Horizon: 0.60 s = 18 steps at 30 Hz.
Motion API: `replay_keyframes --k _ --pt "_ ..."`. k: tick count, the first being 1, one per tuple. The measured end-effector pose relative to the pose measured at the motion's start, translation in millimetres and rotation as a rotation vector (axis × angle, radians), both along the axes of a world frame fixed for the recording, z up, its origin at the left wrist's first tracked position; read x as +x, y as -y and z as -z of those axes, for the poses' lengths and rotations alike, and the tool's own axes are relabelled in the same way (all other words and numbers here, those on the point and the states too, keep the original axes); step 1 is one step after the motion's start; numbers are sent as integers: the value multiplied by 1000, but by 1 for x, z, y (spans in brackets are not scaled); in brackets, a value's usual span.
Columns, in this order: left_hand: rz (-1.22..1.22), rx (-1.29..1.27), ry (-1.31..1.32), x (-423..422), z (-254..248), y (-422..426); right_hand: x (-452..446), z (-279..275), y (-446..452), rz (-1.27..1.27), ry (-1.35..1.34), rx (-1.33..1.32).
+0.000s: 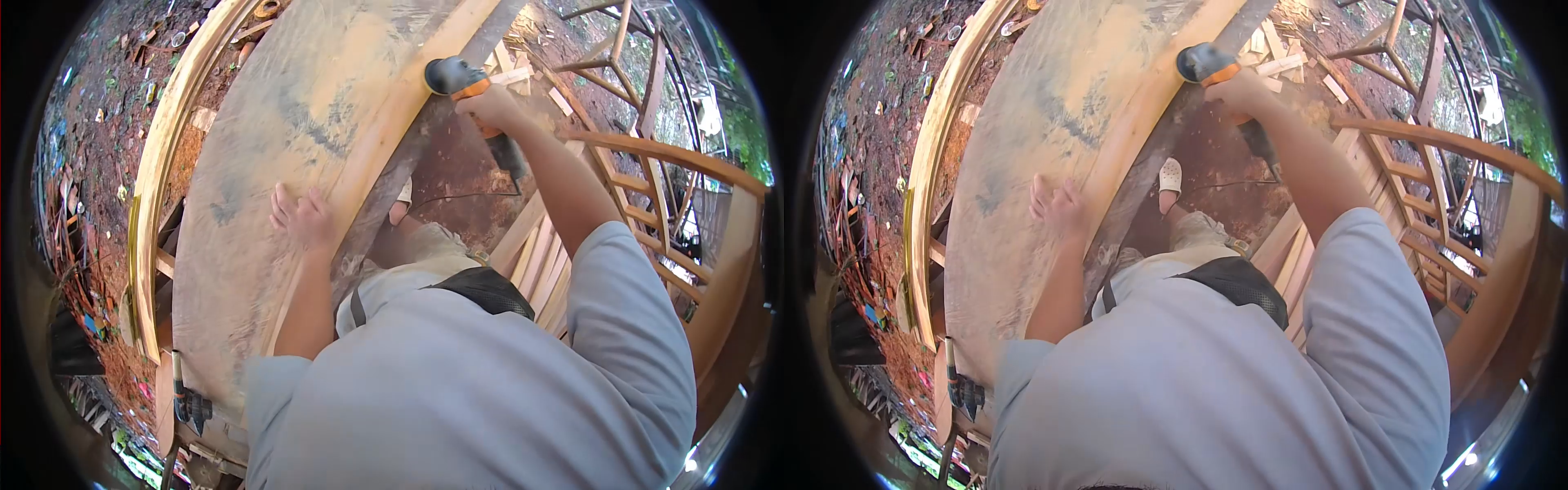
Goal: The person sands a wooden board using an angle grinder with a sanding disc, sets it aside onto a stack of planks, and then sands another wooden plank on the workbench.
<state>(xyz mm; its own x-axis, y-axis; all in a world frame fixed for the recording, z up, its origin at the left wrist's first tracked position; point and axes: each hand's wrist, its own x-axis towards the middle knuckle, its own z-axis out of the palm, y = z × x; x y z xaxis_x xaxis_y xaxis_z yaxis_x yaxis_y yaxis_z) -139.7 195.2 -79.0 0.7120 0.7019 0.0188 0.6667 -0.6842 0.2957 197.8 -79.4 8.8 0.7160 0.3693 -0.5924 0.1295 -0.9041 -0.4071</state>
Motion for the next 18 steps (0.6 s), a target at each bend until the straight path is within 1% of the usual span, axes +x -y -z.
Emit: replay_keyframes --k 1,2,4,5,7,8,10,11,12,14,15,16,18 --pt "9 35 2 0 4 0 14 -15 -3 174 -9 -19" --pt "18 71 2 1 7 1 30 -18 -4 161 -13 -20" --pt "10 86 -10 3 4 4 59 -15 -1 386 -229 41" --pt "13 105 -14 4 2 3 76 -4 7 376 -240 43" --pt "1 109 -29 6 0 3 108 21 24 485 -33 144" --pt "-1 105 -34 7 0 5 113 20 21 480 -38 143" --pt "6 99 -30 5 0 4 118 17 19 556 -30 134" --pt "18 95 -16 5 0 3 111 11 12 553 -30 143" --pt "17 93 -18 5 -1 3 103 20 12 552 -31 140" --pt "23 99 -49 6 -4 4 85 33 14 488 -85 236" --pt "23 94 -42 7 -6 4 64 17 3 463 -81 92" --pt "21 75 -26 7 -8 5 40 12 -4 462 -73 88" --pt "10 51 4 6 -11 6 -5 7 -15 462 -101 219"
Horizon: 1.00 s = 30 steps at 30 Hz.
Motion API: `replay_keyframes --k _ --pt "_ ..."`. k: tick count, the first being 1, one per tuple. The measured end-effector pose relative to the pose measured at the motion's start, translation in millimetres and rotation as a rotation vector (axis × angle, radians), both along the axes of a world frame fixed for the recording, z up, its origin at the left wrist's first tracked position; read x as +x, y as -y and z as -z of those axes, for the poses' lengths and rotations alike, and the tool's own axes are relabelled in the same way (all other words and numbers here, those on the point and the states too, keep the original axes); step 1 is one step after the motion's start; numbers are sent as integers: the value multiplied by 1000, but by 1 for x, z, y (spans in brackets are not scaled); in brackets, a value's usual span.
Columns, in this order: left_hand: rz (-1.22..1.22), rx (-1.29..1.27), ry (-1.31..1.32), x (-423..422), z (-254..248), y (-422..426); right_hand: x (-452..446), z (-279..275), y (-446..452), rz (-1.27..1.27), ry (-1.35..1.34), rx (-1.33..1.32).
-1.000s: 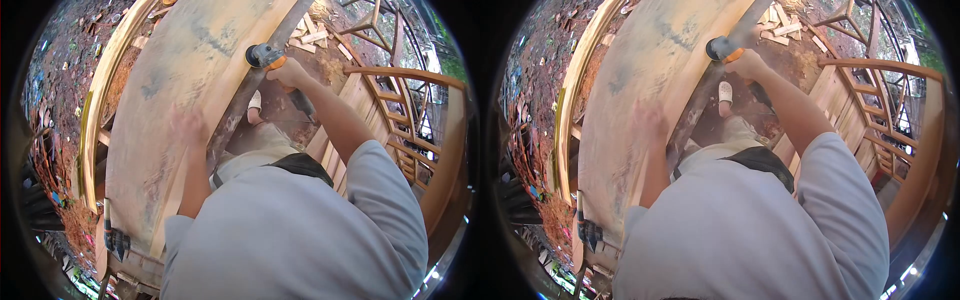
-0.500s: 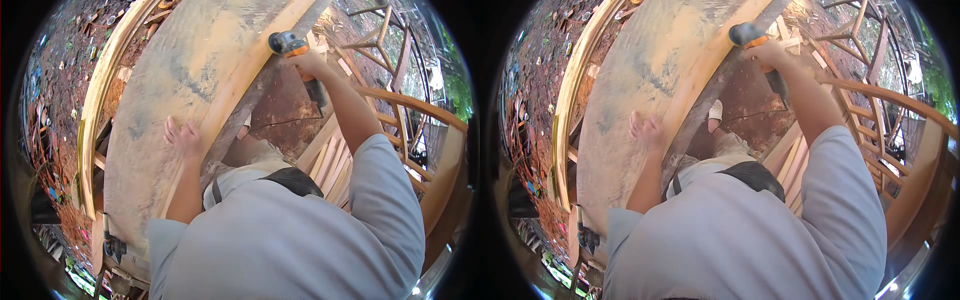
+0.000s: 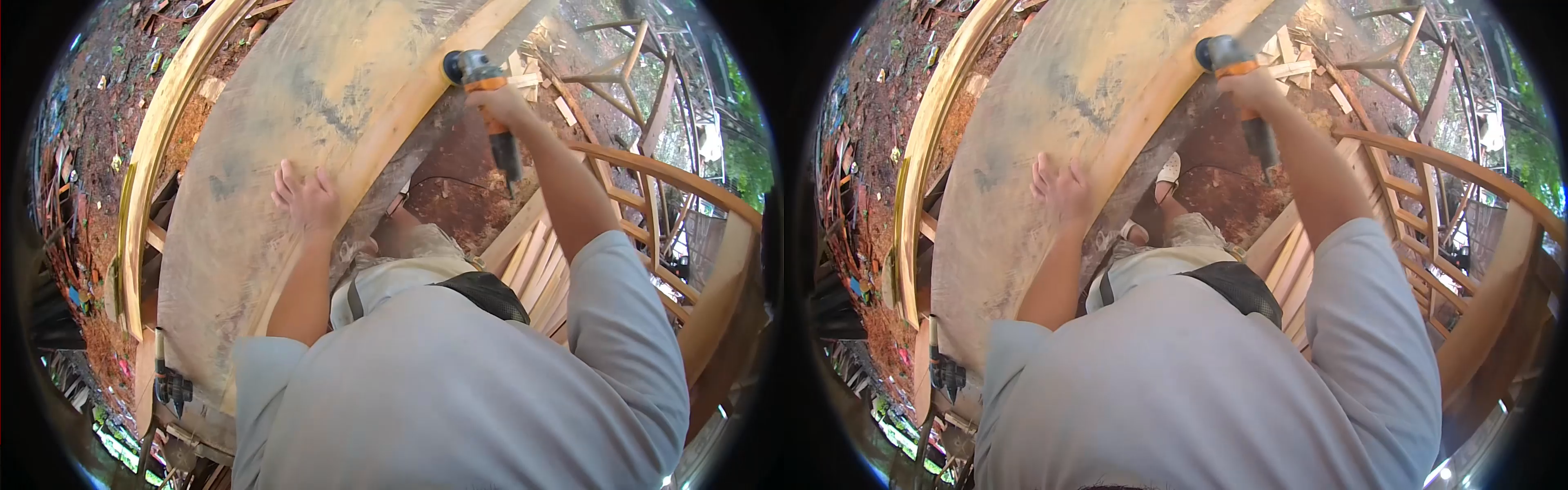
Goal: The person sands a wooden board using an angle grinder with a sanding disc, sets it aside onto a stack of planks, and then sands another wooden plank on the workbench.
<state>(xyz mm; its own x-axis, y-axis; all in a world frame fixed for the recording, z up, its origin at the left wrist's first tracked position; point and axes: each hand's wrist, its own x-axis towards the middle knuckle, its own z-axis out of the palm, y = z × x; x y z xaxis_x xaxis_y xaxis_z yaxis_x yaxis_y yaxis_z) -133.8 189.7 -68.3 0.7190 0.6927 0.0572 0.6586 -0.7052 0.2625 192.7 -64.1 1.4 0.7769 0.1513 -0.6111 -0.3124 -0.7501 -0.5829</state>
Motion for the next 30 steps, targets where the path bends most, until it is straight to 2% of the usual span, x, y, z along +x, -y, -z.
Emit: replay_keyframes --k 4,6,8,9,11,13,15,17,18,19,20,22,25,26,27,28,30 --pt "-6 -117 121 -14 0 -7 -86 -8 -20 -31 13 8" --pt "-10 -185 212 -23 10 -16 -125 -4 -28 -77 -100 -61" --pt "-62 -348 692 -39 23 -33 -174 -16 -42 -127 -60 -16" --pt "-67 -346 696 -51 14 -38 -199 -21 -49 -173 -33 28" --pt "-164 -356 876 -80 -3 -46 -239 -25 -58 -232 -21 50" --pt "-210 -351 912 -114 -16 -52 -274 -31 -67 -278 -1 77" --pt "-242 -346 963 -142 -22 -60 -303 -41 -79 -432 14 -25" --pt "-411 -416 995 -163 -24 -66 -335 -38 -94 -543 14 -106" --pt "-403 -417 1006 -166 -33 -67 -349 -40 -105 -647 8 -81" --pt "-443 -319 999 -167 -41 -68 -360 -42 -115 -749 2 -59" --pt "-482 -223 988 -165 -47 -69 -372 -45 -127 -741 12 -62" --pt "-477 -216 1017 -160 -50 -71 -385 -53 -142 -785 -30 -92" --pt "-498 -170 1017 -152 -57 -72 -361 -44 -143 -815 -30 -119" --pt "-465 -178 1022 -149 -56 -69 -346 -70 -144 -740 -56 -146" --pt "-435 -186 1026 -148 -52 -67 -331 -67 -139 -726 -8 -163" --pt "-450 -188 1024 -145 -44 -66 -311 -61 -134 -715 45 -182" --pt "-330 -226 841 -148 -6 -58 -271 -38 -120 -667 33 -208"
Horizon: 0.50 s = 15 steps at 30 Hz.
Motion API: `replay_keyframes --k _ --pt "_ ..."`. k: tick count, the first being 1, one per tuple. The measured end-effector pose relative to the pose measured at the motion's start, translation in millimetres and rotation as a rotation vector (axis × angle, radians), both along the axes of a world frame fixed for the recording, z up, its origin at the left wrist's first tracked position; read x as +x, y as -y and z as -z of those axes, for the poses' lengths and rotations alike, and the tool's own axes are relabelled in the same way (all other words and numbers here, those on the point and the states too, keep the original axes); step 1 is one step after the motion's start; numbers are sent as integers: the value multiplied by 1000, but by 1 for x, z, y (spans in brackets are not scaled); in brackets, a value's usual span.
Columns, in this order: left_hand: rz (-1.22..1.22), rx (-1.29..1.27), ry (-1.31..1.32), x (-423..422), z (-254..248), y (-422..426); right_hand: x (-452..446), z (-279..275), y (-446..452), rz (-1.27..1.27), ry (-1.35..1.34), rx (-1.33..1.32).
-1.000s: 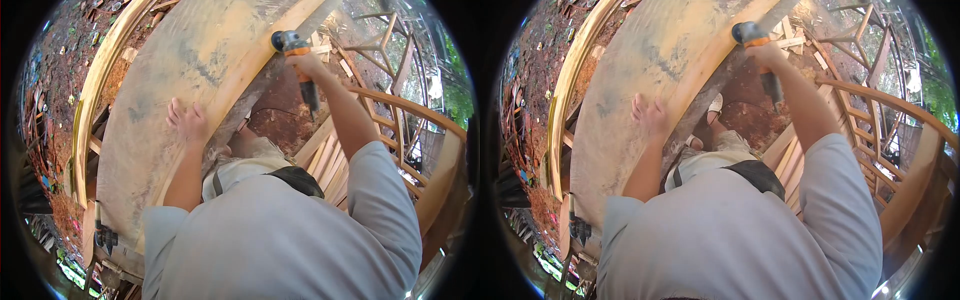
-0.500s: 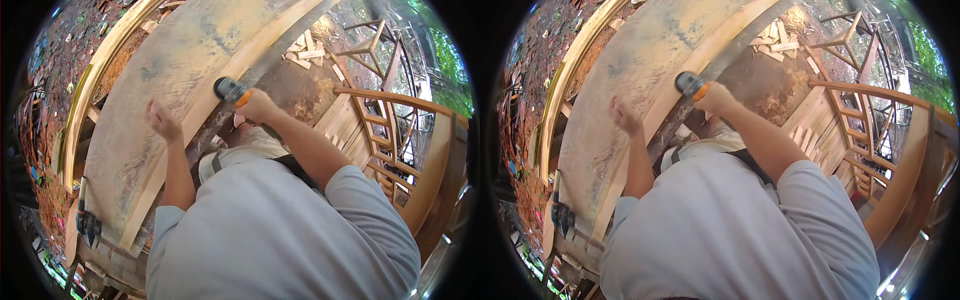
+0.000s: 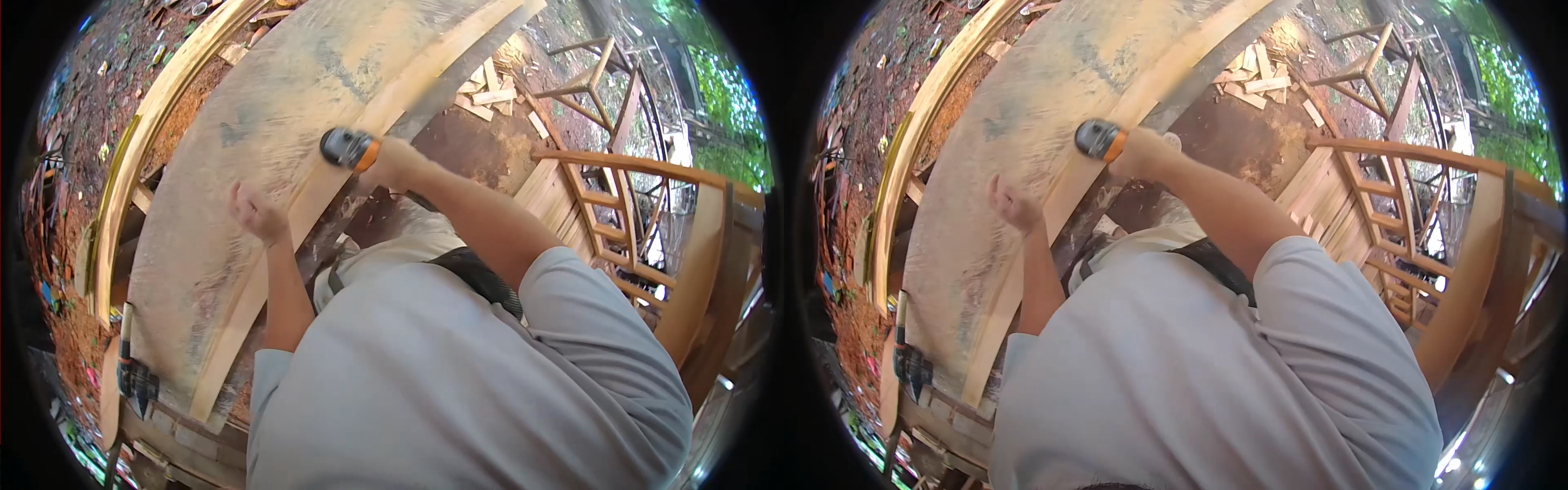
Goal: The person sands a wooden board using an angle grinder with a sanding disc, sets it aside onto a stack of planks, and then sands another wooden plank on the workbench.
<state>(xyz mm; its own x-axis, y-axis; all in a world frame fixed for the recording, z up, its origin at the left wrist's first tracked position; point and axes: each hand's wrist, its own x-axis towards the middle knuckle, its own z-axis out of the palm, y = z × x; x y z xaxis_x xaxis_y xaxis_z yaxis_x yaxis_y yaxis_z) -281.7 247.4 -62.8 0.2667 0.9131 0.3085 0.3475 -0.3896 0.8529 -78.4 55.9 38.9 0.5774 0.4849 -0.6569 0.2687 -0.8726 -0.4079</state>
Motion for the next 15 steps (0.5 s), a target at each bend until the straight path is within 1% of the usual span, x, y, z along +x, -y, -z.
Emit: replay_keyframes --k 1,2,3,4,5,6,8,10,11,13,14,15 --pt "-21 -7 -5 4 15 9 23 11 6 64 11 -10" --pt "-44 92 -225 7 31 17 48 17 13 125 -8 15" --pt "-60 191 -450 13 37 20 74 21 20 190 -29 43" --pt "-70 192 -457 23 30 20 102 21 28 244 -72 58" --pt "-48 215 -626 30 16 25 128 13 33 353 -156 58" --pt "-21 238 -798 35 6 31 154 9 41 373 -134 40" --pt "-27 260 -829 36 15 30 206 16 52 394 -126 29" --pt "-28 290 -857 35 21 28 253 34 62 234 58 8" --pt "-26 301 -895 35 23 28 276 39 65 240 48 11" --pt "-16 310 -937 34 25 27 317 39 73 453 -54 -16" --pt "-42 323 -890 36 27 25 337 31 78 454 -57 -19" --pt "-71 332 -843 39 27 26 357 20 82 381 9 -22"
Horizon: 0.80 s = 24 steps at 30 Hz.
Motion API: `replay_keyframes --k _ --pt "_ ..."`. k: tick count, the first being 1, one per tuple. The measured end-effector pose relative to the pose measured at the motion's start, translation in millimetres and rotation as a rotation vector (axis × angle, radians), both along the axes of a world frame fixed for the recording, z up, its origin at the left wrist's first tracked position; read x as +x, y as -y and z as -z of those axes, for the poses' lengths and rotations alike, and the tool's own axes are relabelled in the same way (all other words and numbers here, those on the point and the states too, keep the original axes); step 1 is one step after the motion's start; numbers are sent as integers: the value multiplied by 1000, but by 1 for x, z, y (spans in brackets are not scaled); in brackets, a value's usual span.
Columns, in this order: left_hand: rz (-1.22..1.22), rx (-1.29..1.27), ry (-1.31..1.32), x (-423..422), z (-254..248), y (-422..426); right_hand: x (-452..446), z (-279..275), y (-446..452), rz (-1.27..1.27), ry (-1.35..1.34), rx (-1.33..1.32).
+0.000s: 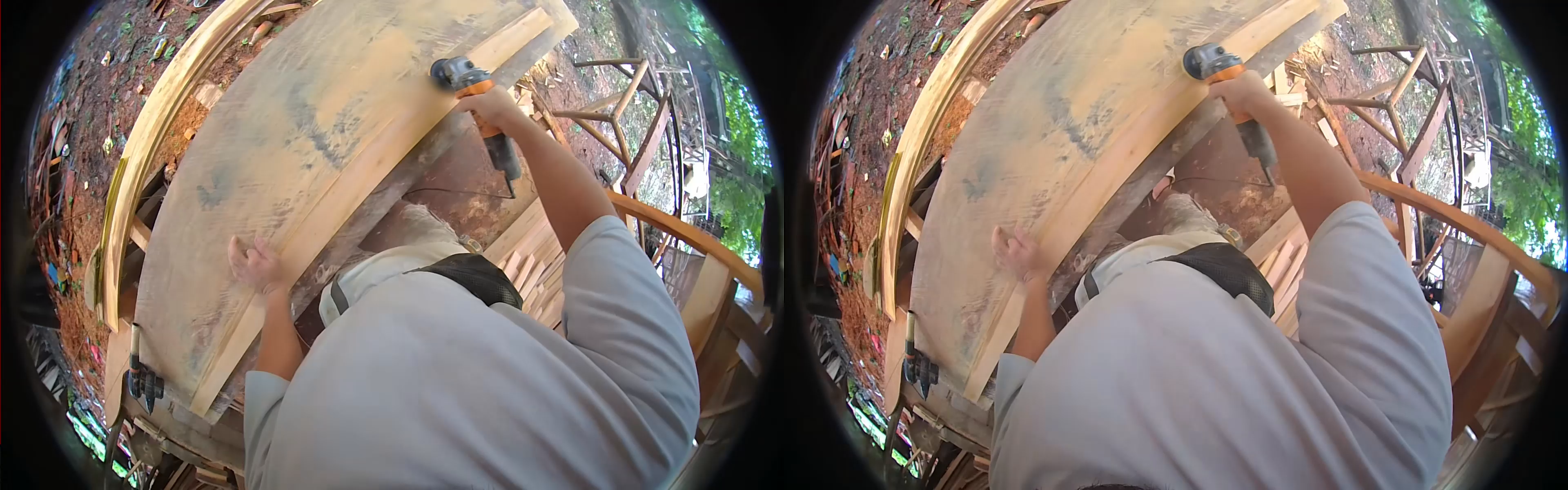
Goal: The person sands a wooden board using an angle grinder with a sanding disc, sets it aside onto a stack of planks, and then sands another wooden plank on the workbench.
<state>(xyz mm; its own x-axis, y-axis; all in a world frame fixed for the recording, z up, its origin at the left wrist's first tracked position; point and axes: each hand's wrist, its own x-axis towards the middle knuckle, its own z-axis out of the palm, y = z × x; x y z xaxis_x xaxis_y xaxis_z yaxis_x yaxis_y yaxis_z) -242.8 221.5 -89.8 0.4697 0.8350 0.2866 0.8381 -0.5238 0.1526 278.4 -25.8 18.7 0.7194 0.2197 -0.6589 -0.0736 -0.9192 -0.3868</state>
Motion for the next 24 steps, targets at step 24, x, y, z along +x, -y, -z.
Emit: replay_keyframes --k 24 --pt "-14 -152 -17 -9 -16 6 -256 -30 -47 -236 -243 91"
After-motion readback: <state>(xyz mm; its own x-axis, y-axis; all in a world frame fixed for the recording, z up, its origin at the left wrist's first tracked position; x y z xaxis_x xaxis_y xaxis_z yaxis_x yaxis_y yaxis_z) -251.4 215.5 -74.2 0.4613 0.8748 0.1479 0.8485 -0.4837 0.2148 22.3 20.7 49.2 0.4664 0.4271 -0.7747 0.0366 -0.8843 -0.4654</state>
